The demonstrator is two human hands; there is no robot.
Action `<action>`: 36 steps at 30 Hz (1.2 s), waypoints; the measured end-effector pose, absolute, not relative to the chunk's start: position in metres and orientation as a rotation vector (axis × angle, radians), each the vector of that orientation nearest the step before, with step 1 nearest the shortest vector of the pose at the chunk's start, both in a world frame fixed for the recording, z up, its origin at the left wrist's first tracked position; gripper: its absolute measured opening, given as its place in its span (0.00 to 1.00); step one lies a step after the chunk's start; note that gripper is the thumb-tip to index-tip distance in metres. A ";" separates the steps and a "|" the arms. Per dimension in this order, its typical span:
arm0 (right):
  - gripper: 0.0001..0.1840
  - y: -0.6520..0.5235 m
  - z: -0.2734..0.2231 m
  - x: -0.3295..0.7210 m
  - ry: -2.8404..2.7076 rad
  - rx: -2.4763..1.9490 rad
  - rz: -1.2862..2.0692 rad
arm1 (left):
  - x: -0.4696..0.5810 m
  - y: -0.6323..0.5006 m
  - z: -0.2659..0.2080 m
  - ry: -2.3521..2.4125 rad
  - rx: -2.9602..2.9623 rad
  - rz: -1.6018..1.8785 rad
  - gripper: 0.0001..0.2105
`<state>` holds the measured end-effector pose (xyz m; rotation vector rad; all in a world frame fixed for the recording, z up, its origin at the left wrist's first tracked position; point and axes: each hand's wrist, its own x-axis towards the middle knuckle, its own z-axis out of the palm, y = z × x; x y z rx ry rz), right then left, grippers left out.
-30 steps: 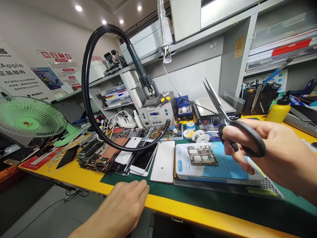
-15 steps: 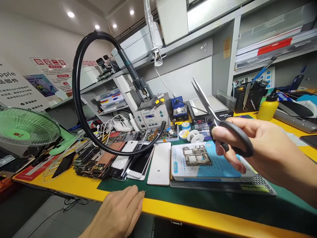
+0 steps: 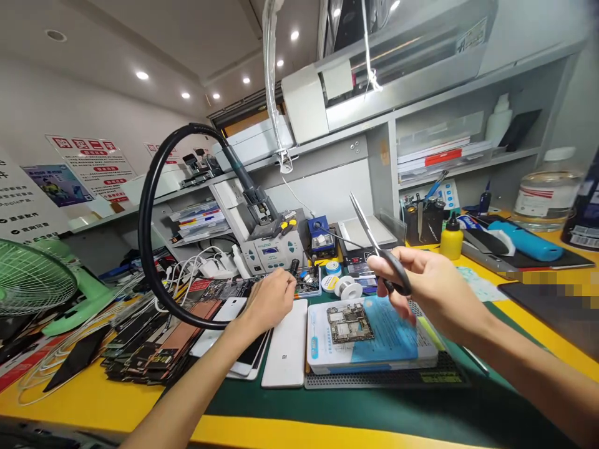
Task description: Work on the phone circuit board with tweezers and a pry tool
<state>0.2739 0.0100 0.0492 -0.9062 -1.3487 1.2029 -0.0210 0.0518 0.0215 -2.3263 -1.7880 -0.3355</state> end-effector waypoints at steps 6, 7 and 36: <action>0.24 0.018 0.050 0.279 -1.316 -0.903 1.162 | -0.005 0.092 0.024 -1.888 -2.353 -0.154 0.18; 0.24 0.018 0.050 0.280 -1.312 -0.900 1.157 | -0.005 0.092 0.026 -1.898 -2.354 -0.138 0.18; 0.26 0.024 0.050 0.282 -1.277 -1.008 1.098 | -0.013 -0.006 0.015 -1.637 -2.927 -0.369 0.55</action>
